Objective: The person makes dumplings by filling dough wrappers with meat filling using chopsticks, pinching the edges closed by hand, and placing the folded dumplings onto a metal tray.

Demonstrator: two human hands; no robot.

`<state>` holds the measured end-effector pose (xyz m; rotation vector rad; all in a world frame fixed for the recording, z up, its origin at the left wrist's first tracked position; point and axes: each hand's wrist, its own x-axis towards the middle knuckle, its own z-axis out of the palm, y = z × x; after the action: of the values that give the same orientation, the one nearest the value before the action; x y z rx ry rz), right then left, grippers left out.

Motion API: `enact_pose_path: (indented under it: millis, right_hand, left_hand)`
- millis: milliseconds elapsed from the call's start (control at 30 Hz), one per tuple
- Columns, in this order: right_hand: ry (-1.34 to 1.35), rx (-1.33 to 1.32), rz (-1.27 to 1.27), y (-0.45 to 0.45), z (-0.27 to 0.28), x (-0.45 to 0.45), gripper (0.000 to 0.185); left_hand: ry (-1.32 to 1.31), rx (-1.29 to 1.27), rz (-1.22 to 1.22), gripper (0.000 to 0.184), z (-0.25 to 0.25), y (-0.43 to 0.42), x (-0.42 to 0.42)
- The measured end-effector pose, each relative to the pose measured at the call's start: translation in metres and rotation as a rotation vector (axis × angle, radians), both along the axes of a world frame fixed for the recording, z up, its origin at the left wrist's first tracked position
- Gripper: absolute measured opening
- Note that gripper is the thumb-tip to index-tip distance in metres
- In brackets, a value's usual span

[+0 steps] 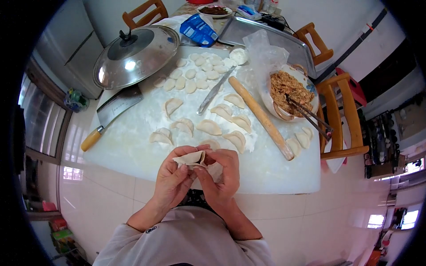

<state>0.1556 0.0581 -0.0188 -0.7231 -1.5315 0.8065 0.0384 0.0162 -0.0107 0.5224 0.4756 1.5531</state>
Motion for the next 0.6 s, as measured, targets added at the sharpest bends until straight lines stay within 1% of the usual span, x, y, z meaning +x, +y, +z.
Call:
enact_pose_path:
  millis: [233, 300, 433, 600]
  right_hand:
    - [-0.040, 0.059, -0.012, -0.0007, -0.0033, 0.0012, 0.029]
    - [-0.103, 0.092, -0.059, -0.0016, -0.0030, 0.0014, 0.030]
    - [-0.130, 0.125, -0.097, -0.0034, 0.0013, 0.0000, 0.029]
    - [-0.159, 0.180, -0.107, -0.0051, 0.0028, 0.0033, 0.021]
  left_hand:
    - [-0.007, 0.000, -0.015, 0.040, -0.0017, -0.0019, -0.0011]
    - [-0.014, -0.001, -0.020, 0.040, -0.0016, -0.0020, -0.0008]
    - [-0.012, -0.007, -0.019, 0.040, -0.0003, -0.0029, -0.0002]
    - [-0.003, -0.019, -0.029, 0.039, 0.0001, -0.0039, 0.0009]
